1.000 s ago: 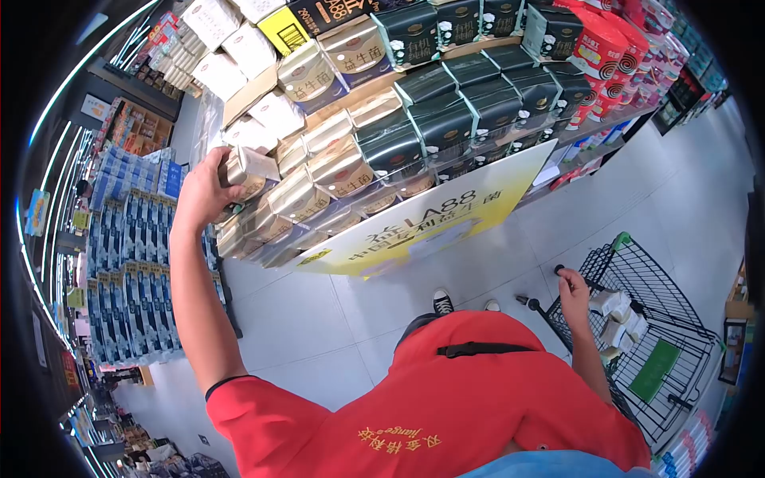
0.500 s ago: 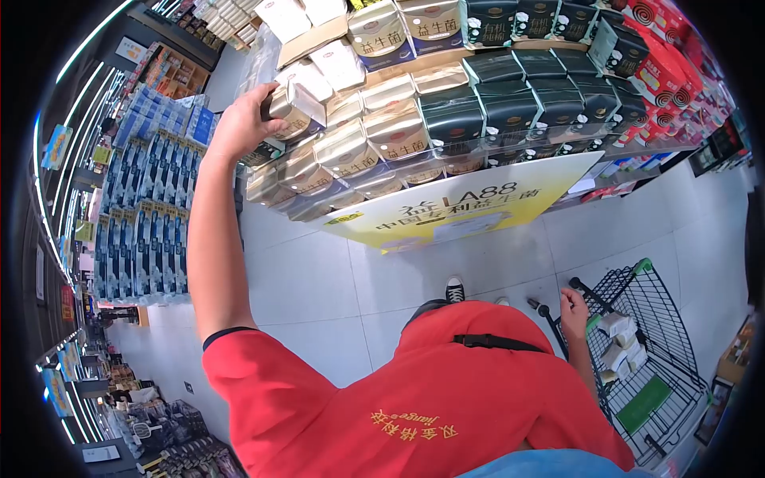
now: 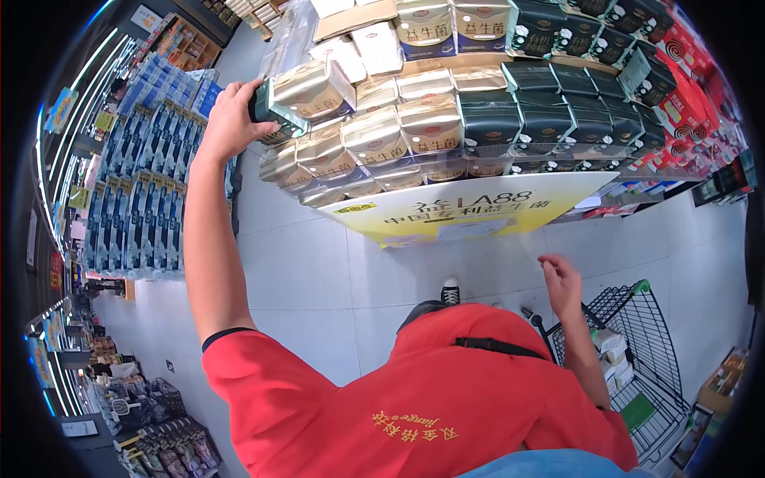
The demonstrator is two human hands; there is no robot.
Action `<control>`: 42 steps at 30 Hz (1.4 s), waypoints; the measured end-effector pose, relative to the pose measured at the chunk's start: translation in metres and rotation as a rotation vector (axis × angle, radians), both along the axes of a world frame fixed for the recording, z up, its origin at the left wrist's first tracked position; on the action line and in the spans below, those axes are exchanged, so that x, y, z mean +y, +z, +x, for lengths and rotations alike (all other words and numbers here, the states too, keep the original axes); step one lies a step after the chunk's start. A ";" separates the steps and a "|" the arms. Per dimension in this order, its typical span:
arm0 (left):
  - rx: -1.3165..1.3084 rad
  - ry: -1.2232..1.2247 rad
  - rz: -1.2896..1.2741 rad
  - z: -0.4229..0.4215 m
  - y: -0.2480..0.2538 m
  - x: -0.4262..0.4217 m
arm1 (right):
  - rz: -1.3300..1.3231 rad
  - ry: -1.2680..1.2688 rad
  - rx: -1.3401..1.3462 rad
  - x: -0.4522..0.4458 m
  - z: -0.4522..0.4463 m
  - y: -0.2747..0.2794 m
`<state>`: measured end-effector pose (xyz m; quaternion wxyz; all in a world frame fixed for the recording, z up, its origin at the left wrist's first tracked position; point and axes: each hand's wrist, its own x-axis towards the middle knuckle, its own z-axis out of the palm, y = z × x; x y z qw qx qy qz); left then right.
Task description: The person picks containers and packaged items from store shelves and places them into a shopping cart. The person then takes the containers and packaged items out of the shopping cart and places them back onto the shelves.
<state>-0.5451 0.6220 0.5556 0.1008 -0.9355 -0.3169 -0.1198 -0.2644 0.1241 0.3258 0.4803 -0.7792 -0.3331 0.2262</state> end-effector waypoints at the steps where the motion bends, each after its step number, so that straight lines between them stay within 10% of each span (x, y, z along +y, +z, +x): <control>1: -0.006 0.012 -0.002 -0.002 -0.001 0.002 | 0.052 0.103 -0.081 0.026 0.001 0.027; 13: -0.458 0.127 0.200 -0.053 0.002 -0.104 | 0.255 0.630 -0.681 0.322 -0.012 0.180; 25: -1.837 0.167 -0.847 -0.238 -0.172 -0.285 | 0.018 0.464 -1.130 0.400 -0.061 0.198; 42: -1.958 0.472 -0.919 -0.223 -0.195 -0.351 | 0.263 0.739 -1.032 0.474 -0.116 0.197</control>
